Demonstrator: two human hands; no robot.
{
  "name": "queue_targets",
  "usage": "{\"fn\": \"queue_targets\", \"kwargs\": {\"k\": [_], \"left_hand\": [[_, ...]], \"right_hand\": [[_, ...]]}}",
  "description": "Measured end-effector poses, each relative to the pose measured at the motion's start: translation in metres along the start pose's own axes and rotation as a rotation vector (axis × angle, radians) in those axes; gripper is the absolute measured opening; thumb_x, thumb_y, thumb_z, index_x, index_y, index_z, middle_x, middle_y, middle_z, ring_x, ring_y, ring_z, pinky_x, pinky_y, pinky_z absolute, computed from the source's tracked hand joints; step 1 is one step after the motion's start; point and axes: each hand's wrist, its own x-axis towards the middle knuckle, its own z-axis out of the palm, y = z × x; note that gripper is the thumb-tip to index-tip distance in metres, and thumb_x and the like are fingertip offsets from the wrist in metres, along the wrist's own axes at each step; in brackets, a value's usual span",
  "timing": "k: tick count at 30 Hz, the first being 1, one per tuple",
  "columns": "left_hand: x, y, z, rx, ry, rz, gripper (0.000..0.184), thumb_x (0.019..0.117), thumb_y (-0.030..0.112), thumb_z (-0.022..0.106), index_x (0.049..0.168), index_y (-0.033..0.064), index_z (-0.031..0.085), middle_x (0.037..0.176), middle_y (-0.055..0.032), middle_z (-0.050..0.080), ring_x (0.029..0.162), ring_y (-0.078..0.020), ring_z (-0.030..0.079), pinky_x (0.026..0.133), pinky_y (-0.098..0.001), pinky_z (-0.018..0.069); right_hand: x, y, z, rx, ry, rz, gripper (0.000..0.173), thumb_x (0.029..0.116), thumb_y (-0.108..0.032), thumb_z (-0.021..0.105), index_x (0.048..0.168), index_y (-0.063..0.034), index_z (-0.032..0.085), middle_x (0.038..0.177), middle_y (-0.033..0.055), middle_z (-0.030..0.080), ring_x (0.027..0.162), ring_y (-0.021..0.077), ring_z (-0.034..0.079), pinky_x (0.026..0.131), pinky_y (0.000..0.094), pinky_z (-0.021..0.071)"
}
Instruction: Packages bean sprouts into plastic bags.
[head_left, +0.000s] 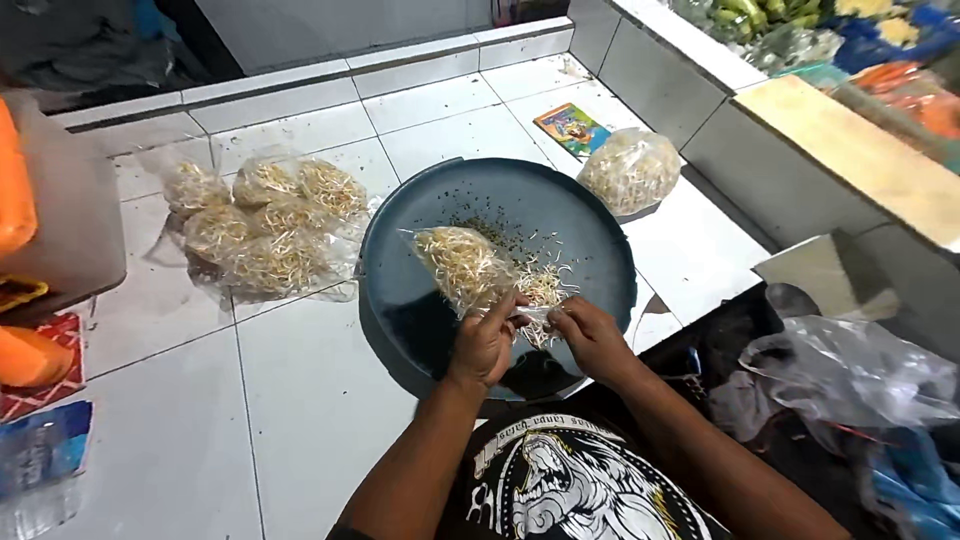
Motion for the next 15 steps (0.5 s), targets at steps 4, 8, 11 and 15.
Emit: {"fn": "queue_targets", "kwargs": {"k": [4,8,11,15], "left_hand": [[0.004,-0.012,-0.009,0.080,0.068,-0.019,0.015,0.1029,0.011,0.058,0.110,0.0004,0.065,0.087,-0.0105,0.068,0.072,-0.0160,0.065,0.073,-0.0333,0.0588],[0.005,-0.011,-0.003,0.067,0.161,-0.011,0.014,0.1037,0.011,0.058,0.107,-0.0006,0.065,0.079,-0.0080,0.064,0.066,-0.0142,0.061,0.069,-0.0319,0.0581],[0.005,-0.010,0.002,0.097,0.129,0.003,0.018,0.1041,0.014,0.058,0.110,-0.0016,0.063,0.082,-0.0088,0.065,0.067,-0.0142,0.062,0.067,-0.0319,0.0577],[0.007,-0.015,0.007,0.218,0.090,0.043,0.022,0.1067,0.018,0.052,0.103,0.0013,0.067,0.075,-0.0058,0.062,0.059,-0.0109,0.056,0.056,-0.0259,0.0520]], "right_hand": [[0.004,-0.004,0.013,0.834,-0.088,0.174,0.037,0.1069,-0.031,0.049,0.123,-0.0031,0.067,0.115,0.0094,0.070,0.102,0.0183,0.067,0.092,0.0395,0.0564],[0.020,-0.007,0.022,0.182,-0.059,-0.129,0.040,0.1036,-0.016,0.056,0.143,-0.0080,0.061,0.136,0.0152,0.060,0.113,0.0215,0.066,0.095,0.0377,0.0594],[0.026,-0.019,0.026,-0.263,-0.011,-0.169,0.031,0.1004,-0.024,0.063,0.128,-0.0100,0.070,0.112,0.0115,0.069,0.099,0.0208,0.069,0.090,0.0390,0.0593],[0.033,-0.017,0.015,-0.417,-0.031,-0.124,0.032,0.1036,-0.034,0.055,0.106,-0.0076,0.072,0.108,0.0138,0.067,0.104,0.0282,0.066,0.092,0.0448,0.0570]]}}
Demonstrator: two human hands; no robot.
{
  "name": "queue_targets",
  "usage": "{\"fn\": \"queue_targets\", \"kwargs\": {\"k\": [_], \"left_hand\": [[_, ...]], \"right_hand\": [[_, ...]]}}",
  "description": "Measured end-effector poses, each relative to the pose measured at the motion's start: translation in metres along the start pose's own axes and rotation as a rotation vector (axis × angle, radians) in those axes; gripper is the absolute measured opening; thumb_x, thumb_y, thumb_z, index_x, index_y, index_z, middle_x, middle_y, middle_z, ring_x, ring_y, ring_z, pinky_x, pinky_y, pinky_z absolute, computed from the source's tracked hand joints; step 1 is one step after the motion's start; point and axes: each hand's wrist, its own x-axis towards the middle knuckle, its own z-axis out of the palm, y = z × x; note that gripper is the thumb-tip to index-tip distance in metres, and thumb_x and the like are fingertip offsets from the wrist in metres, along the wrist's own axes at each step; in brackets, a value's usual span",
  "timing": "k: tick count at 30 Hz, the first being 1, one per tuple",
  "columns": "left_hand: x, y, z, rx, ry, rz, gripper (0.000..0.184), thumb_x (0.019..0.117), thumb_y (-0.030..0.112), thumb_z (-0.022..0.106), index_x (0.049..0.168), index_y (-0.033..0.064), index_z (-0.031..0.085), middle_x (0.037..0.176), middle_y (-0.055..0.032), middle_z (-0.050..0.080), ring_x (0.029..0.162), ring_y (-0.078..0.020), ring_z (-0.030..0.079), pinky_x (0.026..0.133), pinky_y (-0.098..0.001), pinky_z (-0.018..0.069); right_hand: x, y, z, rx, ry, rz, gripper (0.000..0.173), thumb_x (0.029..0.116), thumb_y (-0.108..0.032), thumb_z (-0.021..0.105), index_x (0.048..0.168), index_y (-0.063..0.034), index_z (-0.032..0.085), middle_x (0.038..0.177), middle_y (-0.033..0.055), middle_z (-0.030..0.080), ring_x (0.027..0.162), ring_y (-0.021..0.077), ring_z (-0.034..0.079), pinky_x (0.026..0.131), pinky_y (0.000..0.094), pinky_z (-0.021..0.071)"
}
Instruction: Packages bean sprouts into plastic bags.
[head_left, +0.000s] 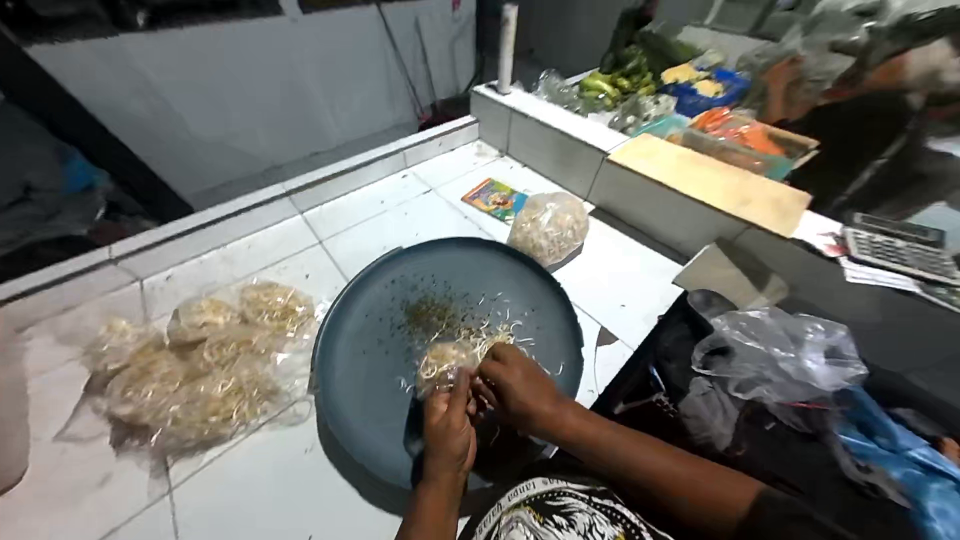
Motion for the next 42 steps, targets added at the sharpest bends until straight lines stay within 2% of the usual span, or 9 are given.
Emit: {"fn": "queue_targets", "kwargs": {"k": [2,7,10,16,20,28,32,35,42], "left_hand": [[0.000,-0.001,0.001,0.046,-0.020,0.026,0.025,0.1084,0.018,0.048,0.102,0.0018,0.066,0.075,-0.0057,0.063,0.058,-0.0111,0.058,0.055,-0.0249,0.0529],[0.005,0.011,-0.004,0.101,-0.143,0.026,0.031,0.1094,0.021,0.043,0.096,0.0026,0.065,0.073,-0.0047,0.061,0.058,-0.0121,0.058,0.056,-0.0275,0.0553],[0.009,0.031,-0.012,0.214,-0.264,-0.024,0.021,0.1049,0.020,0.054,0.101,0.0028,0.065,0.075,-0.0058,0.064,0.060,-0.0136,0.061,0.058,-0.0298,0.0564],[0.015,0.099,-0.002,1.513,-0.505,0.118,0.029,0.0989,0.030,0.057,0.105,0.0038,0.069,0.103,-0.0127,0.068,0.093,-0.0265,0.069,0.084,-0.0502,0.0582],[-0.005,0.104,0.039,2.022,-0.285,0.290,0.021,0.0939,0.019,0.066,0.109,0.0063,0.072,0.108,-0.0173,0.068,0.091,-0.0360,0.071,0.070,-0.0553,0.0597],[-0.002,0.064,0.029,1.608,-0.337,0.844,0.011,0.0855,0.007,0.065,0.092,0.0048,0.072,0.106,-0.0177,0.066,0.096,-0.0334,0.069,0.076,-0.0470,0.0608],[0.003,0.060,0.026,1.442,-0.355,0.685,0.016,0.0892,0.012,0.061,0.096,0.0030,0.073,0.104,-0.0142,0.068,0.091,-0.0253,0.069,0.078,-0.0424,0.0604],[0.009,0.053,0.014,1.202,-0.360,0.431,0.013,0.0887,0.013,0.063,0.096,0.0051,0.070,0.093,-0.0038,0.067,0.079,-0.0112,0.066,0.071,-0.0313,0.0595],[0.003,0.037,0.005,0.880,-0.291,0.198,0.020,0.0899,0.002,0.057,0.108,0.0027,0.065,0.094,-0.0043,0.072,0.079,-0.0132,0.071,0.070,-0.0318,0.0622]], "right_hand": [[-0.004,0.010,-0.006,0.144,-0.122,0.012,0.039,0.1081,-0.036,0.046,0.106,-0.0045,0.068,0.108,0.0144,0.065,0.104,0.0273,0.065,0.093,0.0459,0.0552],[-0.017,0.019,-0.007,1.055,-0.214,0.298,0.032,0.1118,-0.031,0.039,0.110,-0.0045,0.056,0.078,0.0022,0.057,0.061,0.0109,0.056,0.058,0.0284,0.0520],[-0.016,0.014,-0.017,1.317,-0.121,0.398,0.018,0.1087,-0.023,0.050,0.114,-0.0073,0.056,0.085,0.0003,0.060,0.067,0.0097,0.059,0.063,0.0275,0.0542],[-0.011,0.009,-0.021,0.346,0.299,-0.350,0.012,0.0979,-0.013,0.068,0.103,-0.0053,0.075,0.097,0.0078,0.074,0.092,0.0162,0.071,0.088,0.0342,0.0604],[0.001,0.005,-0.017,0.230,0.345,-0.486,0.013,0.1015,-0.013,0.063,0.108,-0.0051,0.072,0.101,0.0107,0.072,0.099,0.0216,0.070,0.092,0.0368,0.0593],[-0.003,0.010,-0.030,0.665,0.215,-0.050,0.025,0.1046,-0.020,0.058,0.116,-0.0036,0.073,0.107,0.0086,0.073,0.097,0.0124,0.069,0.092,0.0308,0.0565],[-0.002,0.007,-0.030,0.575,0.302,-0.004,0.028,0.1005,-0.022,0.066,0.122,-0.0043,0.070,0.099,0.0081,0.074,0.085,0.0135,0.070,0.084,0.0322,0.0588],[-0.012,0.009,-0.031,0.369,0.299,-0.188,0.039,0.0911,-0.007,0.072,0.130,-0.0079,0.069,0.106,0.0094,0.075,0.098,0.0212,0.071,0.096,0.0412,0.0574],[-0.015,0.021,-0.016,0.176,0.376,-0.315,0.048,0.0885,-0.015,0.078,0.135,-0.0128,0.067,0.105,0.0057,0.076,0.095,0.0225,0.069,0.090,0.0392,0.0565]]}}
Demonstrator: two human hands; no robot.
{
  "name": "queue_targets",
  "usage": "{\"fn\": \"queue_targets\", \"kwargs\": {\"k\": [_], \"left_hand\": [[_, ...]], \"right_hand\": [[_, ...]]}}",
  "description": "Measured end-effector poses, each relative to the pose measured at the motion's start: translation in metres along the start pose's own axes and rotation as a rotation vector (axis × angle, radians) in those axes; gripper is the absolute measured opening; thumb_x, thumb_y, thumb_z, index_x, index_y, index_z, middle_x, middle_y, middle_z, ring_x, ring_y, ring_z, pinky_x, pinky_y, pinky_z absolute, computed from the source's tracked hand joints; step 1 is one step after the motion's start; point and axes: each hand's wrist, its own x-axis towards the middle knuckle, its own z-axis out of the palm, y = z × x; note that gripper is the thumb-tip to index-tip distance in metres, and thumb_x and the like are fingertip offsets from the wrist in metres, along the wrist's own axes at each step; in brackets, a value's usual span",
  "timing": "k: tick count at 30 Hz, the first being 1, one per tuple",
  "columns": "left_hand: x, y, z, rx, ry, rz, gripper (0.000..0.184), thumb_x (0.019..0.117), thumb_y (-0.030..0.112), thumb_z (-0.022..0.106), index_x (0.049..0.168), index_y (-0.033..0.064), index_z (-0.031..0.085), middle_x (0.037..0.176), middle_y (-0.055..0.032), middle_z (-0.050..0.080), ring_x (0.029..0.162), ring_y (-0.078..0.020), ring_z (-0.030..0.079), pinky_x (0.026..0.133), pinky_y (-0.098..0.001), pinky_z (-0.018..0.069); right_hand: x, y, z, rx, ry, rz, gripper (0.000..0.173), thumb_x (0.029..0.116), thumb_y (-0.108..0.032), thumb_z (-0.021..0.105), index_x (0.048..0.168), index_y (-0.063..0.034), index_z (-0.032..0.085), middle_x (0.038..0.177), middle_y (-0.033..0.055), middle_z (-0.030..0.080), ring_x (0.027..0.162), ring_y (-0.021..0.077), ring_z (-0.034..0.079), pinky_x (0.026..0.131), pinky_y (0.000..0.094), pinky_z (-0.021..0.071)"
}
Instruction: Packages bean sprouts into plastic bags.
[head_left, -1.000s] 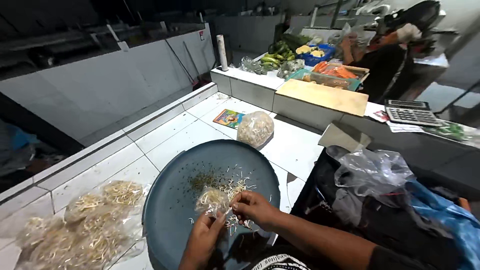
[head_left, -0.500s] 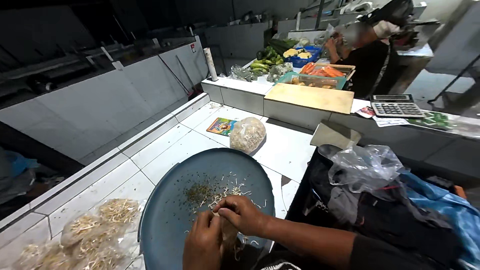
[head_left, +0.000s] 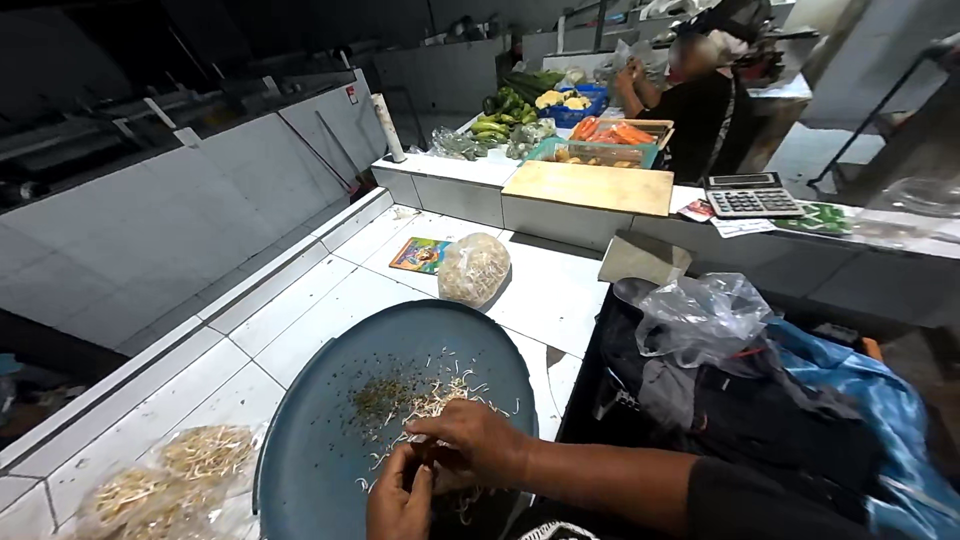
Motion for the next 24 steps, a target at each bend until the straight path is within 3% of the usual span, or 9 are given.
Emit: {"fn": "queue_targets", "kwargs": {"k": [2,4,6,9,11,14,18,21,24], "left_hand": [[-0.003,0.003,0.012,-0.104,0.139,-0.050,0.024,0.0908,-0.001,0.059,0.115,-0.0026,0.060,0.097,-0.0086,0.070,0.078,-0.0141,0.070,0.068,-0.0308,0.0617],[-0.004,0.007,0.022,-0.182,0.263,-0.117,0.037,0.0894,-0.005,0.060,0.126,-0.0042,0.051,0.096,-0.0102,0.067,0.074,-0.0138,0.069,0.064,-0.0304,0.0609],[-0.004,0.008,0.028,-0.161,0.341,-0.133,0.043,0.0878,-0.005,0.062,0.128,-0.0042,0.047,0.092,-0.0091,0.067,0.071,-0.0124,0.068,0.061,-0.0302,0.0600],[-0.005,0.001,0.030,-0.004,0.360,-0.034,0.039,0.0878,0.001,0.065,0.124,-0.0057,0.050,0.095,-0.0086,0.065,0.077,-0.0092,0.066,0.067,-0.0273,0.0589],[-0.006,-0.005,0.030,0.115,0.338,0.068,0.027,0.0875,0.004,0.064,0.113,-0.0046,0.057,0.091,-0.0065,0.066,0.075,-0.0065,0.065,0.067,-0.0245,0.0582],[-0.004,-0.013,0.024,0.309,0.297,0.160,0.016,0.0887,0.006,0.061,0.103,-0.0005,0.066,0.088,-0.0061,0.069,0.075,-0.0086,0.067,0.069,-0.0283,0.0596],[-0.003,0.002,-0.001,0.622,0.062,0.160,0.021,0.0906,0.008,0.062,0.106,-0.0028,0.072,0.096,-0.0166,0.071,0.085,-0.0284,0.071,0.078,-0.0487,0.0600],[-0.001,0.009,-0.015,0.740,-0.104,0.142,0.020,0.0948,0.014,0.062,0.105,-0.0015,0.072,0.097,-0.0168,0.071,0.086,-0.0308,0.072,0.079,-0.0507,0.0598],[0.002,0.005,-0.021,0.685,-0.135,0.166,0.020,0.0964,0.015,0.058,0.095,0.0005,0.072,0.091,-0.0136,0.071,0.083,-0.0277,0.071,0.076,-0.0484,0.0594]], "right_hand": [[0.001,0.001,0.006,-0.006,0.058,0.020,0.048,0.0865,-0.013,0.078,0.133,-0.0106,0.067,0.100,0.0056,0.076,0.091,0.0225,0.069,0.088,0.0395,0.0571],[0.001,0.001,0.009,0.032,0.053,0.079,0.043,0.0889,-0.013,0.073,0.131,-0.0098,0.066,0.098,0.0044,0.075,0.094,0.0232,0.069,0.092,0.0416,0.0553],[0.003,0.005,0.010,0.189,0.014,0.171,0.034,0.0920,-0.014,0.068,0.124,-0.0055,0.064,0.102,0.0085,0.072,0.099,0.0244,0.068,0.094,0.0439,0.0544],[0.010,0.018,0.013,0.587,-0.095,0.312,0.025,0.0939,-0.006,0.064,0.116,0.0022,0.055,0.101,0.0132,0.065,0.089,0.0198,0.066,0.081,0.0375,0.0570],[0.016,0.027,0.010,0.776,-0.213,0.379,0.019,0.0957,-0.002,0.059,0.113,0.0025,0.053,0.097,0.0121,0.062,0.082,0.0160,0.062,0.075,0.0340,0.0545],[0.021,0.034,0.008,0.754,-0.280,0.375,0.020,0.0957,-0.003,0.062,0.114,0.0029,0.056,0.096,0.0123,0.063,0.079,0.0157,0.062,0.073,0.0336,0.0539],[0.018,0.027,0.013,0.508,-0.239,0.369,0.028,0.0947,-0.017,0.073,0.114,0.0006,0.061,0.100,0.0136,0.068,0.087,0.0214,0.068,0.083,0.0411,0.0582],[0.014,0.020,0.016,0.419,-0.254,0.315,0.025,0.0978,-0.021,0.069,0.115,-0.0023,0.066,0.102,0.0120,0.071,0.094,0.0225,0.069,0.090,0.0435,0.0569],[0.009,0.020,0.022,0.372,-0.240,0.203,0.023,0.1018,-0.017,0.062,0.119,-0.0082,0.073,0.108,0.0076,0.075,0.104,0.0222,0.067,0.101,0.0437,0.0488]]}}
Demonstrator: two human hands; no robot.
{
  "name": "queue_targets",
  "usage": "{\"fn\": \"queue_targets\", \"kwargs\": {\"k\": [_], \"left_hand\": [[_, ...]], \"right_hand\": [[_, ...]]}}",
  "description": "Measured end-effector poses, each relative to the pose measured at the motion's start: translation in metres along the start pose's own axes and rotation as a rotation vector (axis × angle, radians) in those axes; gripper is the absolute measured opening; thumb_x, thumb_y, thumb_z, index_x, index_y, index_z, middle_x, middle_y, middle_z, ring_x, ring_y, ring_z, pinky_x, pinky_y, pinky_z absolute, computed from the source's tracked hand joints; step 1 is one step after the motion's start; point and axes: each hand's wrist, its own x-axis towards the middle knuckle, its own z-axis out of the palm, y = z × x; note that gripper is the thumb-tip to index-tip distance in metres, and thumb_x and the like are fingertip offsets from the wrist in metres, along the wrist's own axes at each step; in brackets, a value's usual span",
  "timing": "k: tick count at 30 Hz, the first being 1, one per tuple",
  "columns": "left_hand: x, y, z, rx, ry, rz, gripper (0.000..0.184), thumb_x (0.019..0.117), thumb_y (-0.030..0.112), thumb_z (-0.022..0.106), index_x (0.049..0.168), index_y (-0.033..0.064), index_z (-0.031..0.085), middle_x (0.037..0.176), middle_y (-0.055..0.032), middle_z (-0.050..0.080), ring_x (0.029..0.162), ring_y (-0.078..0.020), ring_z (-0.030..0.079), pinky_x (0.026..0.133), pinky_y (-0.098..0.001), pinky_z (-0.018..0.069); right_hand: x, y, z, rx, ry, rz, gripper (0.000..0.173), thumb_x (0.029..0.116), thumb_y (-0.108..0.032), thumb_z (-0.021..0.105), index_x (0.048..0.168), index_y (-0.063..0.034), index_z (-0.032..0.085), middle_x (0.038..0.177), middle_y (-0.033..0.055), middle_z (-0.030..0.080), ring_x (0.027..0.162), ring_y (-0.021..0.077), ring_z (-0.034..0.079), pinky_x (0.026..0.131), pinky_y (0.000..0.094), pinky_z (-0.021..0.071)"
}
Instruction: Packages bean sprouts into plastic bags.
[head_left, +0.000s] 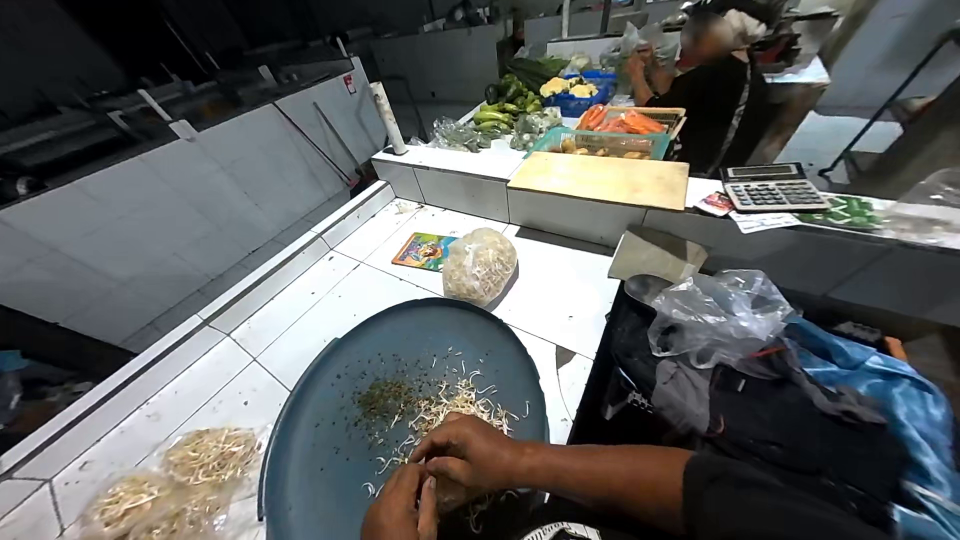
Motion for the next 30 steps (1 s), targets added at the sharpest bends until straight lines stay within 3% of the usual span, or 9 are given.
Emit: {"fn": "queue_targets", "kwargs": {"k": [5,9,13,17,20,24,26,28,30], "left_hand": [[-0.001,-0.001,0.010,-0.387,0.149,-0.200,0.016,0.0953,0.011,0.053,0.085,0.0035,0.063,0.067,-0.0011,0.059,0.056,-0.0091,0.056,0.054,-0.0292,0.0500],[-0.003,0.004,0.014,-0.858,0.215,-0.355,0.020,0.0987,0.006,0.044,0.082,0.0083,0.054,0.057,0.0029,0.049,0.045,-0.0069,0.045,0.043,-0.0237,0.0410],[-0.003,0.027,-0.006,-1.212,0.255,-0.310,0.026,0.1027,0.010,0.037,0.086,0.0140,0.056,0.058,0.0049,0.052,0.043,-0.0046,0.045,0.040,-0.0196,0.0413],[0.003,0.032,-0.037,-0.898,0.237,-0.150,0.016,0.0985,0.009,0.050,0.085,0.0123,0.059,0.063,0.0042,0.053,0.047,-0.0056,0.047,0.043,-0.0207,0.0421],[0.008,0.025,-0.040,-0.688,0.228,-0.140,0.016,0.0953,0.010,0.051,0.082,0.0127,0.059,0.061,0.0053,0.053,0.046,-0.0054,0.047,0.042,-0.0216,0.0411],[0.006,0.034,-0.030,-1.175,0.297,-0.264,0.025,0.1012,0.010,0.040,0.082,0.0137,0.057,0.058,0.0036,0.049,0.042,-0.0048,0.041,0.039,-0.0187,0.0363],[0.007,0.039,-0.026,-1.222,0.347,-0.244,0.024,0.1015,0.012,0.043,0.083,0.0135,0.058,0.058,0.0035,0.049,0.042,-0.0051,0.042,0.038,-0.0189,0.0370],[0.012,0.032,-0.023,-0.968,0.406,-0.140,0.016,0.0986,0.011,0.049,0.085,0.0103,0.059,0.062,0.0041,0.053,0.046,-0.0045,0.048,0.043,-0.0188,0.0425],[0.015,0.017,-0.026,-0.476,0.465,-0.049,0.016,0.0955,0.019,0.059,0.088,0.0065,0.064,0.070,0.0045,0.059,0.057,-0.0005,0.054,0.052,-0.0173,0.0478]], "right_hand": [[-0.006,0.006,0.007,-0.123,0.034,-0.098,0.023,0.1033,-0.023,0.061,0.118,-0.0144,0.077,0.110,0.0100,0.071,0.110,0.0266,0.062,0.102,0.0437,0.0474],[-0.012,0.006,0.015,-0.245,0.120,-0.145,0.023,0.1014,-0.035,0.062,0.110,-0.0196,0.077,0.117,0.0079,0.068,0.118,0.0276,0.059,0.101,0.0497,0.0488],[-0.008,-0.005,0.018,-0.197,0.207,-0.170,0.024,0.1017,-0.035,0.058,0.102,-0.0182,0.076,0.121,0.0061,0.068,0.122,0.0265,0.058,0.099,0.0521,0.0483],[-0.002,-0.022,0.014,0.038,0.193,-0.234,0.029,0.1034,-0.028,0.055,0.109,-0.0055,0.073,0.116,0.0111,0.071,0.117,0.0255,0.063,0.103,0.0462,0.0504],[0.001,-0.025,0.015,-0.012,0.138,-0.215,0.030,0.1060,-0.030,0.054,0.110,-0.0068,0.072,0.117,0.0082,0.071,0.121,0.0239,0.062,0.108,0.0467,0.0482],[0.000,-0.016,0.017,-0.077,0.163,-0.248,0.030,0.1072,-0.027,0.051,0.106,-0.0093,0.075,0.125,0.0074,0.069,0.126,0.0248,0.059,0.107,0.0484,0.0481],[-0.003,-0.015,0.017,-0.028,0.196,-0.255,0.029,0.1056,-0.024,0.052,0.102,-0.0066,0.075,0.125,0.0098,0.069,0.126,0.0252,0.060,0.109,0.0448,0.0479],[-0.002,-0.016,0.008,0.042,0.201,-0.188,0.028,0.1043,-0.019,0.053,0.101,-0.0033,0.076,0.124,0.0116,0.070,0.123,0.0240,0.062,0.108,0.0427,0.0493],[0.002,-0.021,-0.005,0.150,0.219,-0.033,0.029,0.1059,-0.016,0.051,0.105,0.0007,0.075,0.119,0.0116,0.072,0.116,0.0185,0.066,0.103,0.0393,0.0536]]}}
